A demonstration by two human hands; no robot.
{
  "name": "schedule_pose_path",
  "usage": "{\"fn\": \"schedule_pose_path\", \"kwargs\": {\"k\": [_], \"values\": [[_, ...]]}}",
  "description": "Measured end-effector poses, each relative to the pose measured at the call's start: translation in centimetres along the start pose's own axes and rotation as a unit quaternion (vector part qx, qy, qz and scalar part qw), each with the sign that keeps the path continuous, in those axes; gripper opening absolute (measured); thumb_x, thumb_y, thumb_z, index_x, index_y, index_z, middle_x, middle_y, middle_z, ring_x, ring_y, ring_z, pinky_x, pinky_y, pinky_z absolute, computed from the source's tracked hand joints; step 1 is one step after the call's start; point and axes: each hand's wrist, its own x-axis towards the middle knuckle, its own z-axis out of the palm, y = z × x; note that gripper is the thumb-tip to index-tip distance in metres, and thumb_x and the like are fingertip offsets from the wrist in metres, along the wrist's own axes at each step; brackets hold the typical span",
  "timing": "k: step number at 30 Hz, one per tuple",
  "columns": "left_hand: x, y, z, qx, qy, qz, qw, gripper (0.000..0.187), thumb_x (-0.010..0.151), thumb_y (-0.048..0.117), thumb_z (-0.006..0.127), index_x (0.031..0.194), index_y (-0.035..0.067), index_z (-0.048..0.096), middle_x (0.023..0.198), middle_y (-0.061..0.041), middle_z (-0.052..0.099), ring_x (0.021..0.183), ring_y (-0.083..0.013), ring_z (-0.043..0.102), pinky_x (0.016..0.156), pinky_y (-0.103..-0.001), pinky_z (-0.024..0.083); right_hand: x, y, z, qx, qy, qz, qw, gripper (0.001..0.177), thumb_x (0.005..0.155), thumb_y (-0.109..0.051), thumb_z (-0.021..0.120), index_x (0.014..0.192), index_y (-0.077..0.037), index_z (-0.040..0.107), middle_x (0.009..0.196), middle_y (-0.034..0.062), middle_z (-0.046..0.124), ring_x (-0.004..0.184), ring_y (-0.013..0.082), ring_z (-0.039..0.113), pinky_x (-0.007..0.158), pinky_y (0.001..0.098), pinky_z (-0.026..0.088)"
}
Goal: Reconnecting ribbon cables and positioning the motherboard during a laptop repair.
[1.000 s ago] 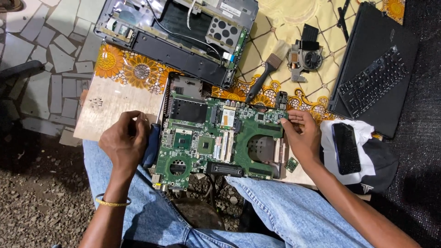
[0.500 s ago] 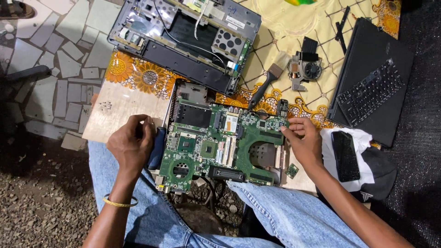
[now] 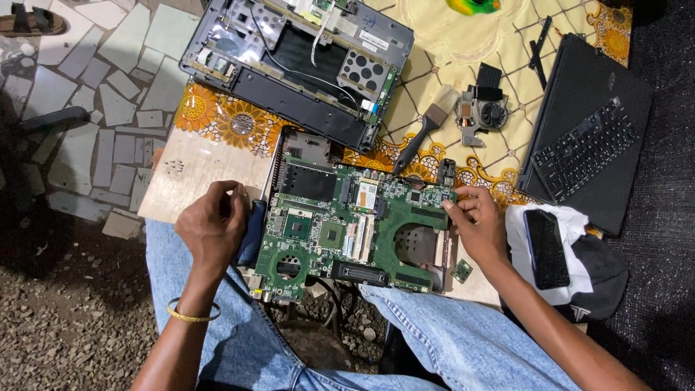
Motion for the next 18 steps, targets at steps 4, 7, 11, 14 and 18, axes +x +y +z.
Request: {"fn": "schedule_pose_path", "kwargs": {"k": [4, 7, 11, 14, 18], "values": [[-0.1, -0.5, 0.3, -0.018, -0.005, -0.001, 1.0, 0.012, 0.112, 0.037, 0.072, 0.116, 0.026, 0.076, 0.069, -0.008, 0.071, 0.07, -0.042, 0.073, 0.067, -0.052, 0.055, 0.0, 0.2, -0.1, -0.011, -0.01, -0.004, 1.0, 0.046, 0.113, -0.027, 0.075, 0.143, 0.004, 0.059, 0.104, 0.0227, 0.071, 0.09, 0.029, 0.076, 0.071, 0.0439, 0.064], [-0.1, -0.2, 0.2, -0.025, -0.006, -0.006, 1.0, 0.012, 0.112, 0.038, 0.071, 0.115, 0.027, 0.076, 0.069, -0.007, 0.07, 0.07, -0.0412, 0.073, 0.066, -0.051, 0.055, 0.1, 0.4, -0.2, -0.009, -0.014, -0.004, 1.0, 0.046, 0.113, -0.026, 0.074, 0.143, 0.005, 0.058, 0.105, 0.0239, 0.071, 0.09, 0.0302, 0.076, 0.071, 0.0447, 0.065], [0.0, -0.1, 0.2, -0.026, -0.006, -0.008, 1.0, 0.012, 0.112, 0.036, 0.072, 0.115, 0.026, 0.077, 0.068, -0.008, 0.07, 0.069, -0.041, 0.073, 0.066, -0.05, 0.054, 0.2, 0.4, -0.1, -0.004, -0.013, -0.001, 1.0, 0.047, 0.113, -0.026, 0.074, 0.143, 0.005, 0.058, 0.105, 0.0229, 0.07, 0.089, 0.0293, 0.075, 0.071, 0.0442, 0.065], [-0.1, 0.6, -0.5, -0.025, -0.008, -0.011, 1.0, 0.011, 0.11, 0.033, 0.073, 0.116, 0.025, 0.077, 0.068, -0.009, 0.07, 0.069, -0.0423, 0.072, 0.066, -0.051, 0.054, 0.2, 0.4, -0.1, -0.003, -0.009, 0.001, 1.0, 0.046, 0.112, -0.026, 0.076, 0.142, 0.005, 0.059, 0.104, 0.0218, 0.071, 0.088, 0.028, 0.075, 0.071, 0.0429, 0.065], [0.0, 0.1, -0.2, -0.033, -0.011, -0.011, 0.999, 0.01, 0.113, 0.034, 0.071, 0.115, 0.026, 0.077, 0.067, -0.008, 0.069, 0.067, -0.0408, 0.071, 0.066, -0.049, 0.054, 0.1, 0.2, -0.1, -0.001, -0.012, 0.006, 1.0, 0.047, 0.112, -0.027, 0.076, 0.142, 0.004, 0.059, 0.104, 0.022, 0.071, 0.087, 0.0275, 0.074, 0.071, 0.0431, 0.064]]}}
